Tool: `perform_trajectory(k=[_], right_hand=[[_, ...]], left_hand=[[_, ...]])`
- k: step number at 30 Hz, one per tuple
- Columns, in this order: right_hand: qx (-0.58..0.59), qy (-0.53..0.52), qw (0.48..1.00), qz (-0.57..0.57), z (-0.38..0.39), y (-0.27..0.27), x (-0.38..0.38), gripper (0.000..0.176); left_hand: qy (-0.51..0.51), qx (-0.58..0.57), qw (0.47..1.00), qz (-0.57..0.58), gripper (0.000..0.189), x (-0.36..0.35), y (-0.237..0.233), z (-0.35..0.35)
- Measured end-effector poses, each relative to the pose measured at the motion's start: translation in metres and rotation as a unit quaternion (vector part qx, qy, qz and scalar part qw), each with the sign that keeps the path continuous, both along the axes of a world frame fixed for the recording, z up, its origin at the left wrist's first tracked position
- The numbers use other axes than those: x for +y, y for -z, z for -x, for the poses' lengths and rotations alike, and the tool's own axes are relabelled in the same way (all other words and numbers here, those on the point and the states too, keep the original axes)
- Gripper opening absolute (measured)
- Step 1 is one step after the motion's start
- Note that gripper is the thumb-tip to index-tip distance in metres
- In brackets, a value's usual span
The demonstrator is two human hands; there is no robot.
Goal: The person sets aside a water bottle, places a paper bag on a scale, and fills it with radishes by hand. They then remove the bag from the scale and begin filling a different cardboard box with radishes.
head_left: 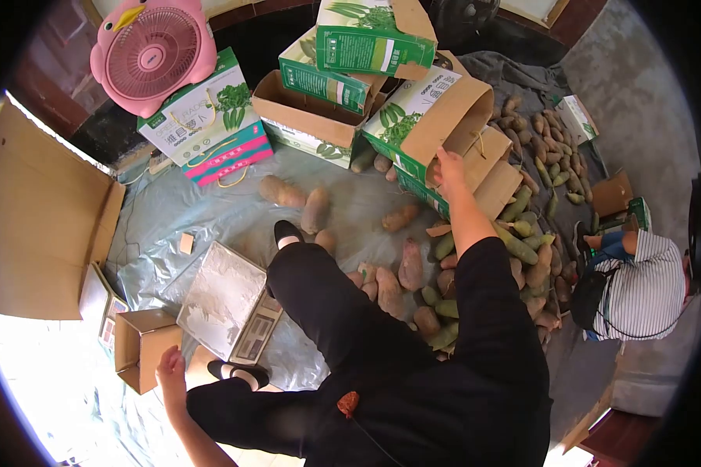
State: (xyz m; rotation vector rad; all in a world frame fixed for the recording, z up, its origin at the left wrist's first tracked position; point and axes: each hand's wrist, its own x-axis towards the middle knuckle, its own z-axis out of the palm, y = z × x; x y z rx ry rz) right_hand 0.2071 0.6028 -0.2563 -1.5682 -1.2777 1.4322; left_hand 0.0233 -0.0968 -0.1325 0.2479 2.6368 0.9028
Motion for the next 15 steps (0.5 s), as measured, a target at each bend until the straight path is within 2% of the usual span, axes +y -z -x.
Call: perform_trajectory(k=[2, 4, 5, 7, 9, 13, 15], right_hand=[[0.013, -0.021, 1.0, 0.013, 0.006, -0.004, 0.005, 0.039], [0.024, -0.044, 0.998, 0.024, 0.011, -0.006, 0.01, 0.037], [0.064, -0.053, 0.995, 0.048, 0.014, -0.006, 0.011, 0.036], [0.11, -0.068, 0.989, 0.068, 0.023, -0.008, 0.011, 0.035], [0.059, -0.065, 0.995, 0.056, 0.028, -0.014, 0.006, 0.027], [0.043, -0.083, 0.995, 0.042, 0.033, -0.014, 0.003, 0.023], [0.174, -0.072, 0.982, -0.026, 0.033, -0.009, 0.004, 0.022]], left_hand=[[-0.013, 0.019, 1.0, -0.007, 0.028, 0.001, 0.009, -0.003], [0.001, 0.007, 0.998, 0.064, 0.029, 0.0, 0.01, -0.006], [-0.019, 0.017, 0.999, 0.02, 0.029, -0.001, 0.015, -0.004], [-0.019, 0.028, 0.999, 0.039, 0.029, -0.007, 0.02, -0.005], [-0.018, 0.04, 0.997, 0.057, 0.029, -0.004, 0.016, -0.007], [-0.016, 0.027, 0.997, 0.076, 0.029, -0.006, 0.02, -0.008], [-0.01, 0.031, 0.996, 0.08, 0.029, -0.006, 0.018, -0.008]])
